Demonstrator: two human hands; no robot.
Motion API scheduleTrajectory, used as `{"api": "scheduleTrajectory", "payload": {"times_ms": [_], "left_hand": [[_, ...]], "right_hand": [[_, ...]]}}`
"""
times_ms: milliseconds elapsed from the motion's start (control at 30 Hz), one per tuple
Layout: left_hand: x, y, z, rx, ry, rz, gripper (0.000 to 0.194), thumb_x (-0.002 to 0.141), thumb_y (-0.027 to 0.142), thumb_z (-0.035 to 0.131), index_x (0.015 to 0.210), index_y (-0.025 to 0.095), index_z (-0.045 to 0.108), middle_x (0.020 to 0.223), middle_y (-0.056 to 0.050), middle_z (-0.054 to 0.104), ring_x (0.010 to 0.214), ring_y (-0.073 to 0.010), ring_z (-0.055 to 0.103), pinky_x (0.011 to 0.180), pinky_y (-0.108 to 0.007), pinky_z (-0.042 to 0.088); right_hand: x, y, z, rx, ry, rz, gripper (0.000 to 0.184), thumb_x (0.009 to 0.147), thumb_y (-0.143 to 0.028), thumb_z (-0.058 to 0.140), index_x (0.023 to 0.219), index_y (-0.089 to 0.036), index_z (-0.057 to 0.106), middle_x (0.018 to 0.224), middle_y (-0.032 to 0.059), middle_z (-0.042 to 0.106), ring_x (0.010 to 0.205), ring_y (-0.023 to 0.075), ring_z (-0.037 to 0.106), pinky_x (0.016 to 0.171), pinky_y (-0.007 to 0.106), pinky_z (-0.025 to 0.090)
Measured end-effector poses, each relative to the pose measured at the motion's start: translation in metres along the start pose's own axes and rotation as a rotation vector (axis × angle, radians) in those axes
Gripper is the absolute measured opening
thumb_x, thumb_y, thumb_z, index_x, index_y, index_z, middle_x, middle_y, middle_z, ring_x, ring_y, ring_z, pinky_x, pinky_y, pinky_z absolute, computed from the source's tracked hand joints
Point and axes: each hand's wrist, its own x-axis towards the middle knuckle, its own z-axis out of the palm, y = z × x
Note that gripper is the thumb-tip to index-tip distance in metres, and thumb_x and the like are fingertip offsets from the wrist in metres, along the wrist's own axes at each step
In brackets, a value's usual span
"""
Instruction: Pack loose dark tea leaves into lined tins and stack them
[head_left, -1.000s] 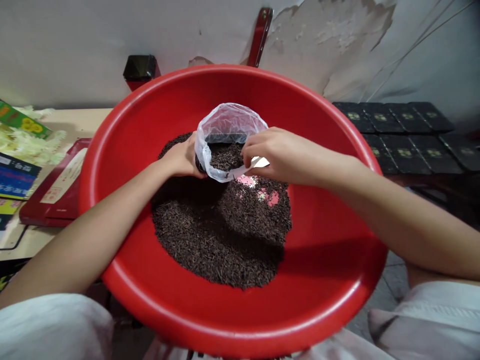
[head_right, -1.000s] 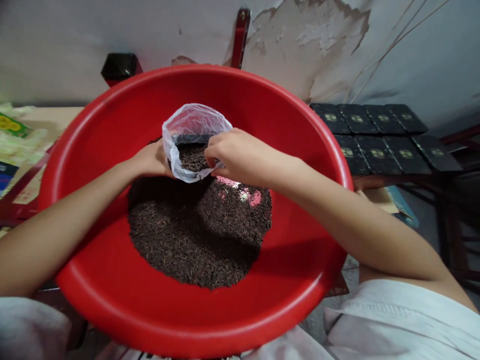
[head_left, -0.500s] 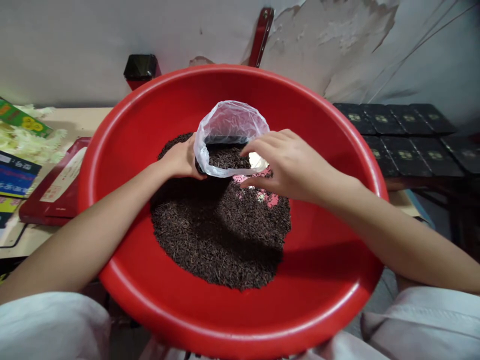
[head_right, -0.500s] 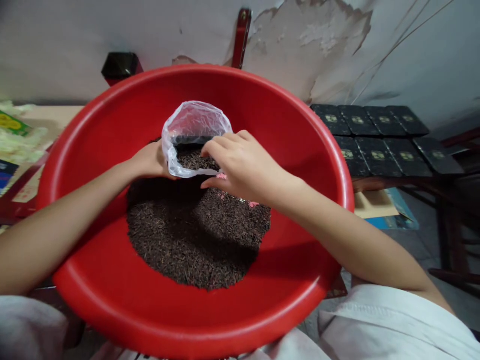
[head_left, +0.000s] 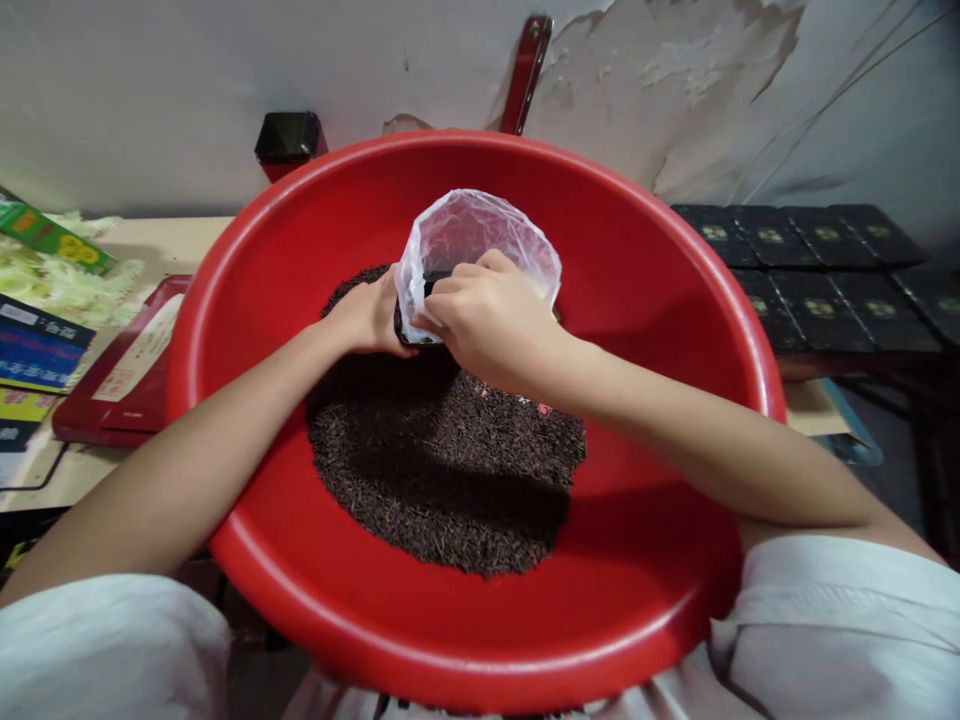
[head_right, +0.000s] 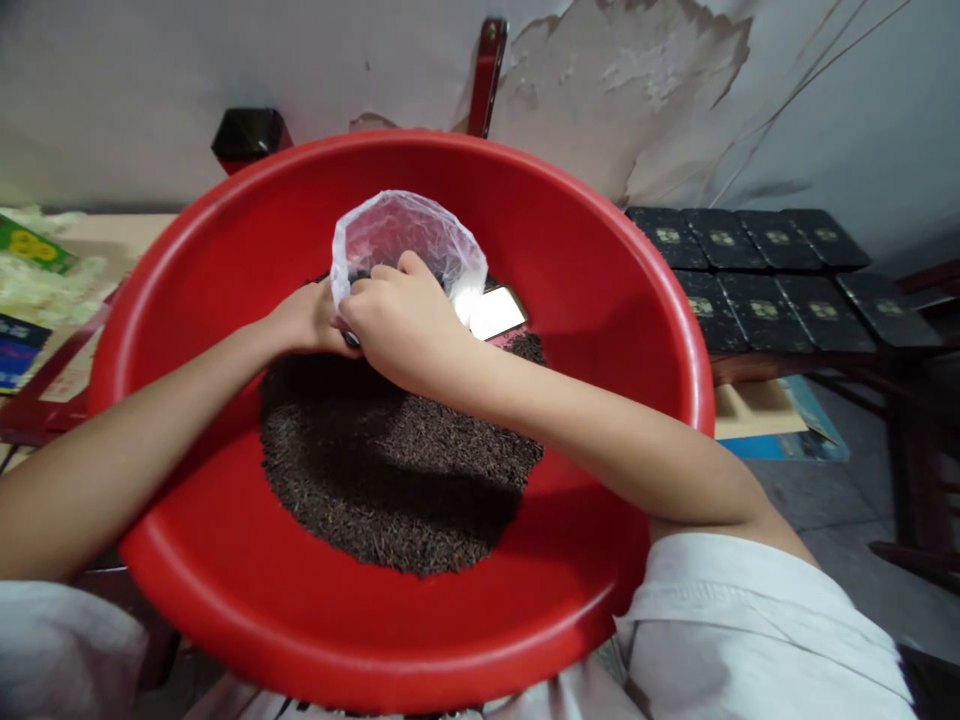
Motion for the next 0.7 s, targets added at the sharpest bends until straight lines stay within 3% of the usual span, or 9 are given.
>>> {"api": "scheduleTrajectory", "payload": {"times_ms": [200,333,400,467,533,600,633,700], "left_hand": [[-0.002,0.003,-0.002,0.013,0.017,0.024,0.106,0.053,0.043,0.076,0.142,0.016,0.025,0.131,-0.016,0.052,0.107,-0.0365,0.06,0.085,-0.04,0.049],[-0.002,0.001,0.0,0.009,0.037,0.053,0.109,0.052,0.043,0.079,0.142,0.019,0.023,0.133,-0.015,0.05,0.109,-0.0358,0.058,0.088,-0.039,0.048],[-0.002,0.0,0.002,-0.004,0.043,0.055,0.109,0.051,0.043,0.08,0.141,0.018,0.023,0.132,-0.014,0.051,0.11,-0.0349,0.059,0.09,-0.038,0.047],[-0.003,0.001,0.004,-0.027,0.043,0.047,0.107,0.051,0.041,0.08,0.14,0.018,0.024,0.131,-0.014,0.052,0.109,-0.0341,0.059,0.091,-0.037,0.047],[-0.005,0.003,0.005,-0.045,0.045,0.039,0.105,0.051,0.04,0.08,0.139,0.018,0.025,0.133,-0.014,0.05,0.111,-0.0342,0.059,0.093,-0.037,0.047],[-0.006,0.004,0.007,-0.054,0.05,0.034,0.105,0.051,0.038,0.079,0.138,0.018,0.025,0.135,-0.015,0.048,0.112,-0.0348,0.058,0.094,-0.039,0.047],[-0.006,0.004,0.007,-0.054,0.052,0.034,0.105,0.051,0.037,0.079,0.138,0.018,0.025,0.135,-0.015,0.048,0.112,-0.0349,0.058,0.094,-0.039,0.048],[-0.005,0.003,0.009,-0.044,0.06,0.042,0.104,0.052,0.037,0.079,0.138,0.019,0.024,0.136,-0.014,0.047,0.113,-0.0348,0.058,0.094,-0.039,0.048]], "right_hand": [[-0.025,0.01,-0.004,0.131,0.024,-0.116,0.033,0.097,-0.027,0.039,0.08,-0.012,0.064,0.074,0.0063,0.061,0.073,0.0159,0.052,0.068,0.031,0.029],[-0.059,0.005,-0.002,0.212,0.315,-0.205,0.033,0.097,-0.032,0.037,0.087,-0.013,0.062,0.082,0.0082,0.063,0.077,0.0174,0.054,0.071,0.032,0.035],[-0.076,-0.002,0.013,0.27,0.358,-0.315,0.031,0.096,-0.029,0.037,0.083,-0.014,0.062,0.077,0.007,0.063,0.074,0.0167,0.054,0.07,0.032,0.038],[-0.085,-0.007,0.043,0.356,0.152,-0.424,0.034,0.096,-0.033,0.038,0.084,-0.013,0.063,0.076,0.0071,0.063,0.073,0.0165,0.056,0.07,0.031,0.042],[-0.084,-0.003,0.083,0.423,-0.135,-0.262,0.048,0.092,-0.049,0.042,0.11,-0.008,0.061,0.113,0.0168,0.062,0.1,0.0233,0.059,0.089,0.037,0.045],[-0.071,0.007,0.122,0.419,-0.341,0.023,0.08,0.084,-0.06,0.05,0.136,0.0,0.041,0.145,0.0287,0.034,0.135,0.0365,0.035,0.108,0.047,0.033],[-0.062,0.013,0.14,0.417,-0.409,0.165,0.091,0.082,-0.063,0.051,0.143,0.002,0.029,0.15,0.0306,0.02,0.141,0.0398,0.022,0.112,0.051,0.026],[-0.043,0.021,0.166,0.455,-0.445,0.309,0.099,0.081,-0.066,0.049,0.147,0.001,0.018,0.153,0.029,0.013,0.144,0.0396,0.012,0.116,0.053,0.016]]}}
